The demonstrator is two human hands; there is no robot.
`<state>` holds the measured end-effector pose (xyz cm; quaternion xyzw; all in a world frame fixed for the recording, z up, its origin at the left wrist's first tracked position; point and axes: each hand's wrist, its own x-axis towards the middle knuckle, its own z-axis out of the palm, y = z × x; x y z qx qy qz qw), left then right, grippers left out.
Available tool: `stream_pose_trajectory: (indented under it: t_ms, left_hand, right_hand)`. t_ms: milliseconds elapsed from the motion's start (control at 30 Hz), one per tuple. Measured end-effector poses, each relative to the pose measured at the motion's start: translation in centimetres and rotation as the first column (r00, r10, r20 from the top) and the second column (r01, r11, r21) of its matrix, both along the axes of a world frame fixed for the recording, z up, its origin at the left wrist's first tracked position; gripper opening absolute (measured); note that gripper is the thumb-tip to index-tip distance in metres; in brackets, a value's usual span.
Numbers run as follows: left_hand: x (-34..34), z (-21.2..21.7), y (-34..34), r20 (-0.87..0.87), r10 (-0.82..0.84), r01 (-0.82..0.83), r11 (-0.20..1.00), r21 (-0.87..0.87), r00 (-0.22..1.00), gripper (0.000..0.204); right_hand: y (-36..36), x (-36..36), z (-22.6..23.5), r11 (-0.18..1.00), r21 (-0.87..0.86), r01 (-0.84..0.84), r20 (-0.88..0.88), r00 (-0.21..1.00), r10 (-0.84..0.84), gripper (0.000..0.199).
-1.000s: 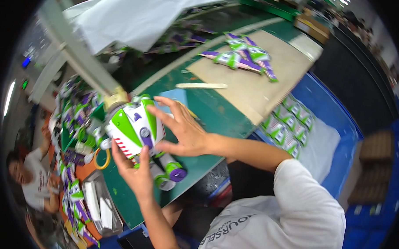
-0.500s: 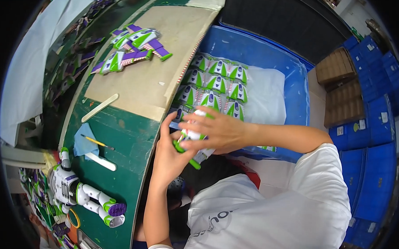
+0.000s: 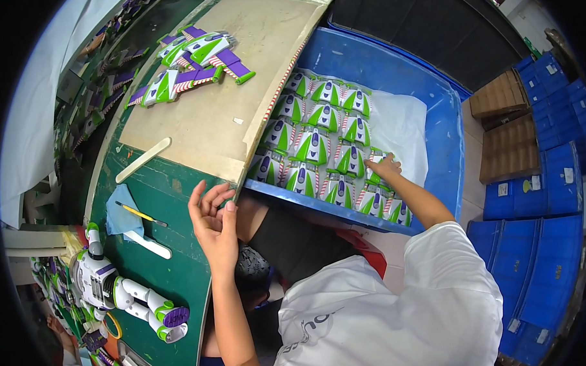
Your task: The person applies small stickers to plastic toy components using tweezers, then attaches toy wings to a Buzz Lightyear figure.
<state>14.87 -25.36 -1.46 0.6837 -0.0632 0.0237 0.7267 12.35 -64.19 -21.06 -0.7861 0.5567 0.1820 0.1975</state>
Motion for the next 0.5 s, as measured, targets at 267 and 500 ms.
stream_pose_trajectory:
  t_ms: [267, 500]
  left_hand:
    - [0.5, -0.3, 0.5, -0.079, 0.01, -0.018, 0.995, -0.098, 0.997, 0.043]
    - [3.2, 0.9, -0.1, -0.304, -0.024, -0.08, 0.943, -0.322, 0.952, 0.039]
  right_hand:
    - [5.0, 9.5, 8.2, 0.823, -0.462, -0.331, 0.794, 0.258, 0.55, 0.059]
    - [20.5, 24.5, 20.8, 0.367, -0.755, -0.544, 0.525, -0.165, 0.835, 0.056]
